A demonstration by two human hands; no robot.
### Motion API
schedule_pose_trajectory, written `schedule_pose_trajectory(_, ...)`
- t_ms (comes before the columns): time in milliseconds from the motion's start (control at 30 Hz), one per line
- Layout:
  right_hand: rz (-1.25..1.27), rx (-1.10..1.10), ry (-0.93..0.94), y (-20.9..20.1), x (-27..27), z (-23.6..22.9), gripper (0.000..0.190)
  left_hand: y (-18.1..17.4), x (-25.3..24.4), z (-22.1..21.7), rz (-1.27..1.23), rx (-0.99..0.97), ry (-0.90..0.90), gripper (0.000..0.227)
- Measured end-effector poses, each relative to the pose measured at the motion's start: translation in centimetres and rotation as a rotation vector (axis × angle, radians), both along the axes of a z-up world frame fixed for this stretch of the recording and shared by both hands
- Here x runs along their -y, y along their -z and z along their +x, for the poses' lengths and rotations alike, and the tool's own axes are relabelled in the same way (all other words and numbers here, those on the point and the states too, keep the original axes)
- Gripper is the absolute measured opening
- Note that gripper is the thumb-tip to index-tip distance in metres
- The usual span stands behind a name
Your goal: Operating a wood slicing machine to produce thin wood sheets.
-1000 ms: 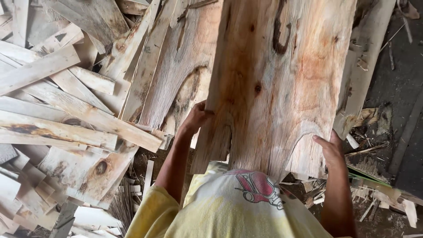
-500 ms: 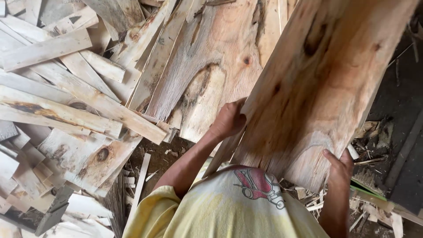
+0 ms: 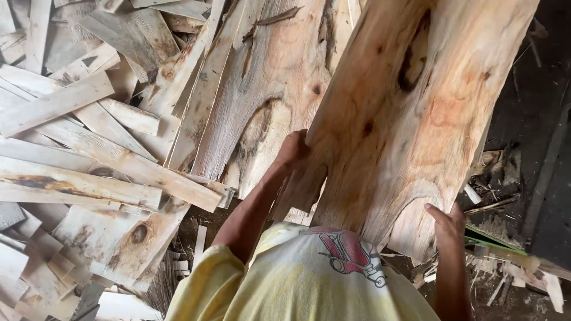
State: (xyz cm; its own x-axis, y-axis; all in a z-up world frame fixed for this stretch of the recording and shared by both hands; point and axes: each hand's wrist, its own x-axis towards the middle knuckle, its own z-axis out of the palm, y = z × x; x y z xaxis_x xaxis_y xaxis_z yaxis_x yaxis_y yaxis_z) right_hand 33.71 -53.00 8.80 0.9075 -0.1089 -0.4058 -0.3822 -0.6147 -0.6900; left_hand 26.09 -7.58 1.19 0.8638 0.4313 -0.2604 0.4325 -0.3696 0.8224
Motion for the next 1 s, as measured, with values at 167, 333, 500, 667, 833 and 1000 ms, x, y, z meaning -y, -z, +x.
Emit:
schedule_pose_trajectory(167,-0.006,0.044,0.002,-4.0,-2.6,-1.6,0.082,-8.0,0.8,-3.1,0.102,0.254,0.079,0.041)
schedule_pose_trajectory(333,0.274,0.152,-0.050,-3.9,-4.7,0.2,0.072,-13.6,-2.1,-6.1,-0.179,0.295,-0.003,0.048)
schedule_pose_trajectory(500,0.559,0.287,-0.276,-6.2,-13.5,4.3,0.074,-11.9,-14.6,-8.6,-0.681,0.524,-0.148,0.054)
schedule_pose_trajectory(667,1.005,0.125,-0.276,-2.8,-27.9,8.5,0.089,-23.6,-30.2,-15.3,0.159,0.211,-0.314,0.044)
schedule_pose_trajectory(833,0.791,0.008,-0.744,-7.1,-35.9,4.9,0.092,-23.7,-36.1,-20.9,0.885,-0.102,-0.401,0.059)
schedule_pose_trajectory(1000,0.608,0.251,-0.731,7.6,-28.6,1.8,0.080,5.3,-34.0,-29.9,0.818,-0.322,-0.328,0.040)
